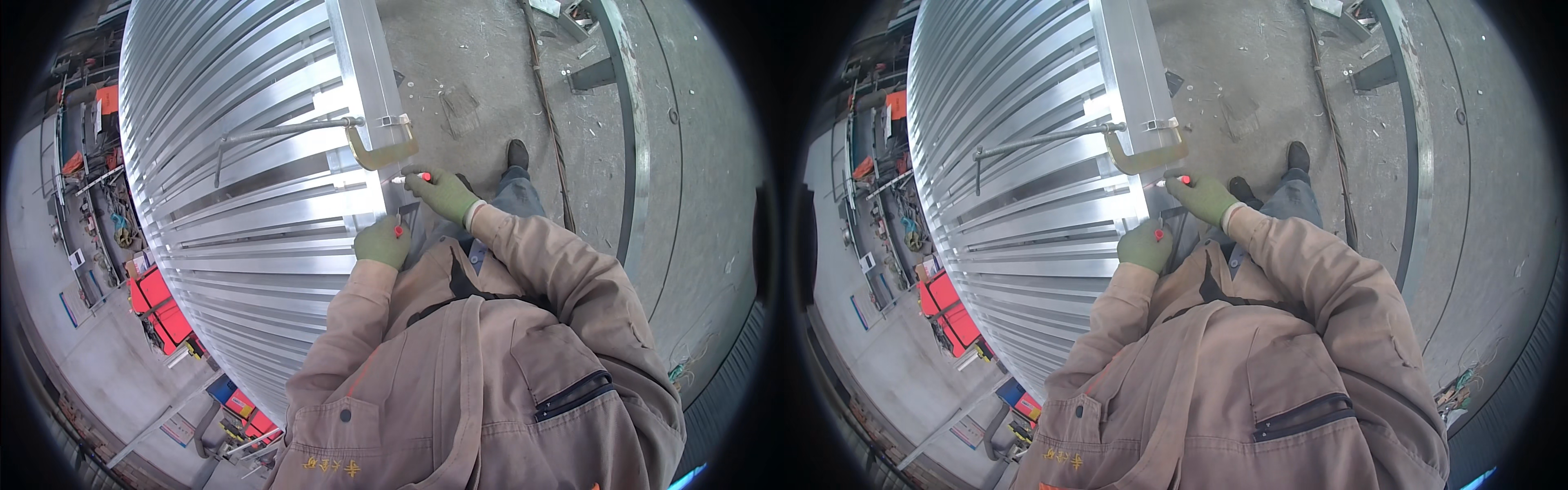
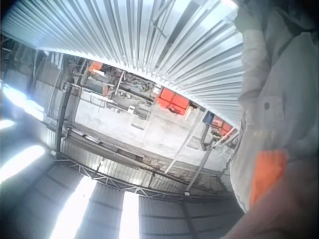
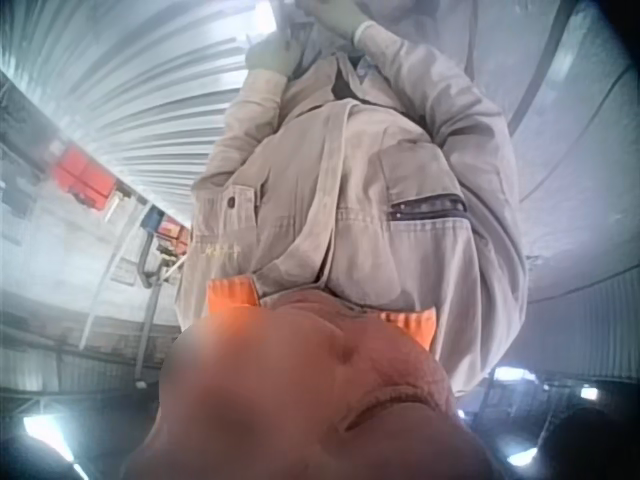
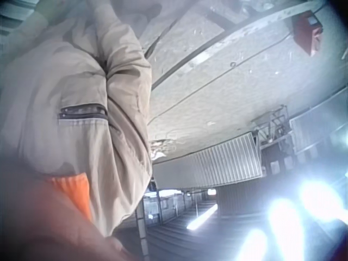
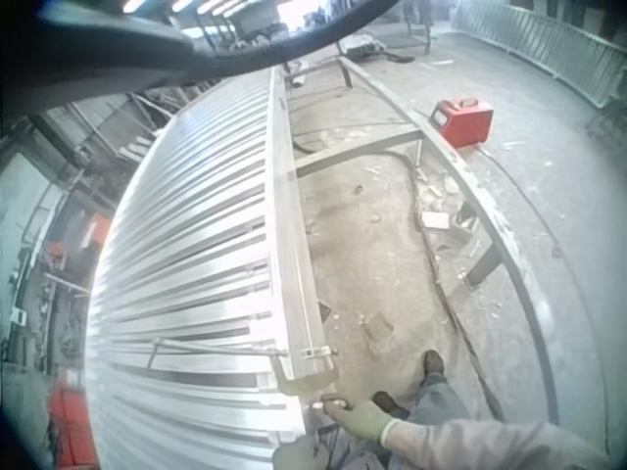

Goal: The person uses a red marker to mark multiple points on a large curved metal panel. They repeatedly position a metal square against the panel, mark along its edge, then move the square to a new location and repeat the process.

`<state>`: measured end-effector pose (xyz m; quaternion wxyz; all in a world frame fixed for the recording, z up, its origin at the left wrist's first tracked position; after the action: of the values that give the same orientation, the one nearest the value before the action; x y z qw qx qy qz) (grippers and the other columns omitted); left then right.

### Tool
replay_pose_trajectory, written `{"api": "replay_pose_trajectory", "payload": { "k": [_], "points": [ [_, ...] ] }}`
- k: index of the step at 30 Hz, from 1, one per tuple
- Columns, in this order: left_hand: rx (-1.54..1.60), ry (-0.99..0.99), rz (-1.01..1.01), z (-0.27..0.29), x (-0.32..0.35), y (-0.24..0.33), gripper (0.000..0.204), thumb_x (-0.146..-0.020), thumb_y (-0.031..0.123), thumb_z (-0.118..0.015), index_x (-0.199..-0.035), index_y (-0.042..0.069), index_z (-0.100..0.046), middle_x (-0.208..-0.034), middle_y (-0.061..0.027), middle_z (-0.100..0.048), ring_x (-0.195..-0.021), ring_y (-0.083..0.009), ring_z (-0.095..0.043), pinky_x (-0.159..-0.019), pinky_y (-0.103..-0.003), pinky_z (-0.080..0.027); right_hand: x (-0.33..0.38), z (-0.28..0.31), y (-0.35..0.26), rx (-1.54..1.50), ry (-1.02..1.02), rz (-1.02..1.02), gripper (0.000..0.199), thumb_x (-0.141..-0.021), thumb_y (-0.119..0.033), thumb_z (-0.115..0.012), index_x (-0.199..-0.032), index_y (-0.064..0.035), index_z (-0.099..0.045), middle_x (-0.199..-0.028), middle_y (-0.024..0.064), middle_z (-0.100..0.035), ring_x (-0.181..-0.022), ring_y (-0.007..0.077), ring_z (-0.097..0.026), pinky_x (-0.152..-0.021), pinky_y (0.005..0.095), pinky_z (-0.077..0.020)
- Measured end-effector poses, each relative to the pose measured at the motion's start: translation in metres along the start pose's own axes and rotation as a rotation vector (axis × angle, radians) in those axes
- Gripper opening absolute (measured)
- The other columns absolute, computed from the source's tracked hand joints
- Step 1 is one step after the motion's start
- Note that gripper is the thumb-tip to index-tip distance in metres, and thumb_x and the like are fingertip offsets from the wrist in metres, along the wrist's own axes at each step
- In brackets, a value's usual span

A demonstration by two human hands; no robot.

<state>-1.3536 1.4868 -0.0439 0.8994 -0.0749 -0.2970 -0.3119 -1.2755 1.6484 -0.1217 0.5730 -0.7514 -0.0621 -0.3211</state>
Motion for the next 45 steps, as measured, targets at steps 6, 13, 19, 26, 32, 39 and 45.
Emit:
{"api": "replay_pose_trajectory", "payload": {
  "k": [6,13,19,26,32,39,45],
  "points": [
    [-0.035,-0.050,0.022,0.005,-0.001,0.004,0.036,-0.100,0.042,-0.060,-0.101,0.012,-0.080,-0.100,-0.0202,-0.081,-0.094,-0.0446,-0.078,-0.086,-0.055,-0.062,-0.005,0.001,0.006,0.073,-0.052,-0.096,0.051,-0.108,-0.040,-0.064,-0.144,-0.0040,-0.072,-0.118,0.0093,-0.080,-0.108,0.0191,-0.074,-0.101,0.0348,-0.0564],
    [-0.044,-0.030,0.043,0.007,0.000,0.006,0.034,-0.100,0.042,-0.061,-0.099,0.013,-0.079,-0.098,-0.0178,-0.081,-0.092,-0.0427,-0.078,-0.084,-0.055,-0.061,-0.001,0.004,0.003,-0.005,0.013,-0.058,0.052,-0.109,-0.042,-0.065,-0.143,-0.0022,-0.072,-0.120,0.0098,-0.080,-0.107,0.0182,-0.073,-0.099,0.0341,-0.0565],
    [-0.003,-0.035,0.073,0.004,0.000,0.004,0.036,-0.103,0.043,-0.059,-0.102,0.014,-0.079,-0.100,-0.0170,-0.081,-0.095,-0.0426,-0.078,-0.087,-0.055,-0.061,0.022,0.031,-0.026,-0.186,0.088,-0.135,0.058,-0.104,-0.056,-0.066,-0.123,-0.0021,-0.078,-0.110,0.0123,-0.082,-0.101,0.0220,-0.076,-0.095,0.0383,-0.0572],
    [0.144,0.016,0.038,0.019,0.006,0.006,0.042,-0.105,0.048,-0.057,-0.105,0.012,-0.080,-0.099,-0.0221,-0.079,-0.096,-0.0470,-0.076,-0.088,-0.056,-0.060,0.069,0.046,-0.091,-0.217,-0.080,-0.112,0.045,-0.110,-0.047,-0.065,-0.120,-0.0043,-0.077,-0.100,0.0048,-0.077,-0.089,0.0124,-0.070,-0.081,0.0294,-0.0572],
    [0.170,0.042,-0.065,0.046,0.016,0.021,0.032,-0.100,0.043,-0.066,-0.108,0.014,-0.078,-0.097,-0.0179,-0.080,-0.095,-0.0434,-0.077,-0.086,-0.055,-0.060,0.101,0.030,-0.141,0.000,-0.167,0.079,0.042,-0.108,-0.041,-0.069,-0.110,-0.0008,-0.079,-0.099,0.0088,-0.081,-0.092,0.0142,-0.076,-0.083,0.0332,-0.0590],
    [0.228,0.055,-0.077,0.065,0.026,0.028,0.034,-0.098,0.045,-0.069,-0.111,0.016,-0.079,-0.100,-0.0182,-0.081,-0.098,-0.0439,-0.077,-0.087,-0.054,-0.060,0.111,0.021,-0.164,0.245,-0.216,0.202,0.040,-0.109,-0.041,-0.067,-0.121,-0.0047,-0.079,-0.100,0.0102,-0.082,-0.093,0.0140,-0.076,-0.085,0.0324,-0.0593],
    [0.335,0.173,-0.216,0.077,0.029,0.044,0.047,-0.100,0.058,-0.065,-0.105,0.015,-0.082,-0.098,-0.0182,-0.081,-0.096,-0.0442,-0.077,-0.086,-0.055,-0.060,0.128,0.031,-0.181,0.331,-0.286,0.223,0.043,-0.113,-0.040,-0.065,-0.137,-0.0046,-0.072,-0.118,0.0103,-0.082,-0.107,0.0180,-0.076,-0.096,0.0357,-0.0606]
  ]
}}
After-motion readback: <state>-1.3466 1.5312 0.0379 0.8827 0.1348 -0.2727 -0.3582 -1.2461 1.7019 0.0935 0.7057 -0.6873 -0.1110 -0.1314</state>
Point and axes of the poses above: each hand's wrist, its own x-axis away from the middle knuckle, its own z-axis out of the back of the hand, y = z × x, the point moved 5 cm from there along -x, towards the middle knuckle
